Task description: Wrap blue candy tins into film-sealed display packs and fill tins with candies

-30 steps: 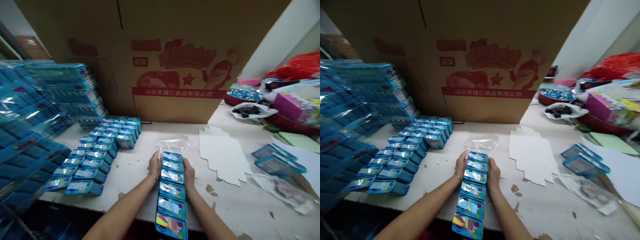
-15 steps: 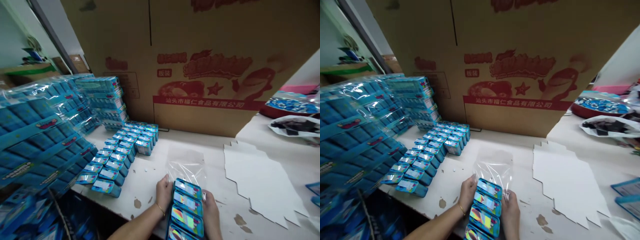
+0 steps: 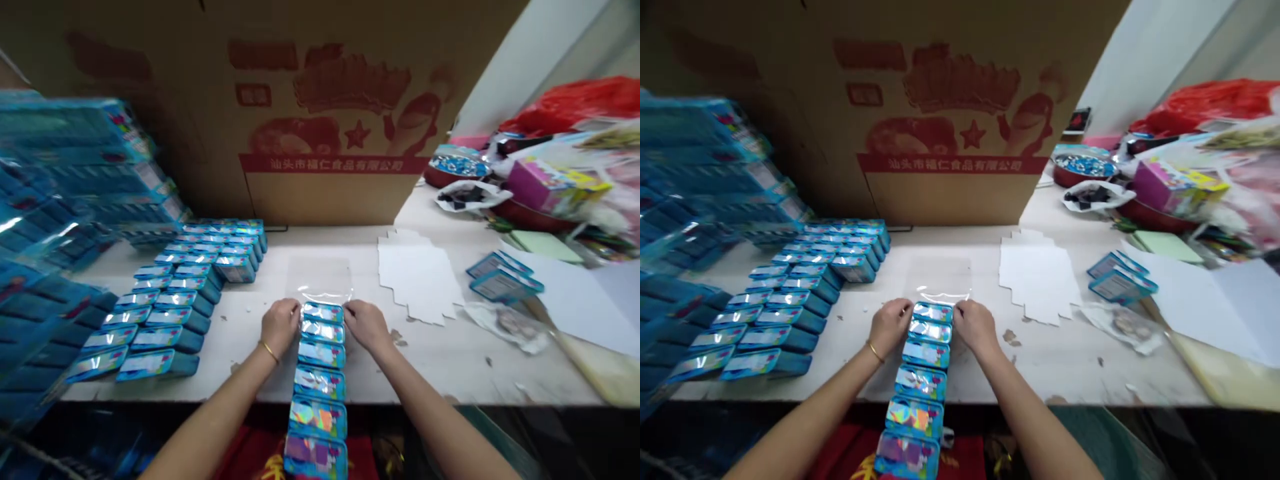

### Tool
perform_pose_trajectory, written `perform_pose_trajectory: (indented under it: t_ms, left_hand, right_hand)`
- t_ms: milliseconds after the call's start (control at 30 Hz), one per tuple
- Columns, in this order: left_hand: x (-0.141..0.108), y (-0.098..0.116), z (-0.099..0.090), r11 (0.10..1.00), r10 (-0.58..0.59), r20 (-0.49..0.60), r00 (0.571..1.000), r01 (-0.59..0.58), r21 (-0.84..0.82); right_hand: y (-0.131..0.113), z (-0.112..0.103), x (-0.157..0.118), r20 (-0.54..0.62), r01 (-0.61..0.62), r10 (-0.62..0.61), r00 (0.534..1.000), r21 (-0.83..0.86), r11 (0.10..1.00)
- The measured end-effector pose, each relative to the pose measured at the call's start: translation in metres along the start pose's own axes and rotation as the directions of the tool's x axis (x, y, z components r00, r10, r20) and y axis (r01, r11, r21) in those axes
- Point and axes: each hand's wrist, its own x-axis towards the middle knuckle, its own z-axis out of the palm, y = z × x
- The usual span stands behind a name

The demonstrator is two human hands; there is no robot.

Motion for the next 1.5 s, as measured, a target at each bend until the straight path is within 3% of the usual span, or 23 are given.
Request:
perform_pose_trajectory:
  t_ms: [100,233,333,433,500,567,667,767,867,933,1033,1100,1233,1300,1400,1500]
  left_hand:
    - [0.008,0.006,-0.007,0.995,-0.073,0.014,0.997,0.074,-0.063]
    - [0.007,0.012,-0.013,0.993,0.023,-0.064,0.998,-0.030,-0.110]
    - [0.007,0.012,-0.010,0.979,-0.006,-0.105,0.994,-0.015,-0.204]
    - [0.012,0.008,-0.007,0.936,-0.096,-0.032,0.995,0.079,-0.342]
    - [0.013,0.008,-0.009,0.946,-0.038,-0.020,0.999,0.029,-0.323]
    - [0.011,0.009,-0.014,0.963,0.091,-0.059,0.994,-0.103,-0.250]
    - [0.005,0.008,-0.021,0.948,0.229,-0.111,0.967,-0.247,-0.202]
    - [0.005,0.005,-0.020,0.941,0.152,-0.125,0.980,-0.182,-0.285]
    - [0.013,0.003,-0.014,0.930,0.020,-0.051,0.998,-0.037,-0.365]
    - [0.016,0.003,-0.011,0.927,-0.009,-0.024,1.000,-0.001,-0.376]
    - [0.012,0.003,-0.010,0.934,0.077,-0.156,0.985,-0.126,-0.334]
    - [0.002,0.002,-0.011,0.929,0.200,-0.257,0.945,-0.267,-0.258]
    - [-0.026,-0.005,-0.007,0.904,0.369,-0.266,0.890,-0.411,-0.121]
    - [-0.038,-0.007,-0.001,0.926,0.323,-0.269,0.907,-0.362,-0.109]
    - [-0.045,-0.009,0.007,0.981,0.123,-0.236,0.964,-0.154,-0.116]
    - [-0.042,-0.009,0.009,1.000,-0.001,-0.090,0.996,0.002,0.012]
  right_hand:
    - [-0.003,-0.012,0.003,0.055,-0.024,0.025,0.998,-0.021,1.000]
    - [-0.008,-0.011,-0.012,-0.069,0.024,-0.027,0.997,-0.048,0.999]
    - [-0.007,-0.004,-0.017,-0.163,0.020,0.010,0.987,0.177,0.984]
    - [-0.005,0.002,-0.014,-0.172,-0.034,0.109,0.979,0.388,0.921]
    - [-0.005,0.002,-0.013,-0.238,-0.001,0.085,0.968,0.334,0.942]
    - [-0.006,0.002,-0.018,-0.332,0.088,-0.024,0.943,0.179,0.980]
    - [-0.008,0.000,-0.027,-0.386,0.215,-0.206,0.899,-0.019,0.976]
    - [-0.008,0.002,-0.026,-0.395,0.238,-0.204,0.896,0.039,0.970]
    - [-0.008,0.005,-0.018,-0.375,0.147,-0.033,0.927,0.280,0.949]
    - [-0.008,0.007,-0.015,-0.374,0.110,0.026,0.927,0.338,0.935]
    - [-0.008,0.009,-0.022,-0.443,0.190,-0.071,0.894,0.231,0.954]
    - [-0.007,0.010,-0.031,-0.500,0.269,-0.177,0.848,0.118,0.956]
    - [-0.003,0.020,-0.048,-0.523,0.341,-0.318,0.790,-0.056,0.938]
    - [-0.003,0.027,-0.052,-0.488,0.300,-0.294,0.822,-0.068,0.951]
    - [-0.005,0.036,-0.054,-0.383,0.099,-0.091,0.919,0.003,0.995]
    - [-0.005,0.040,-0.052,-0.232,-0.087,0.086,0.969,0.003,0.996]
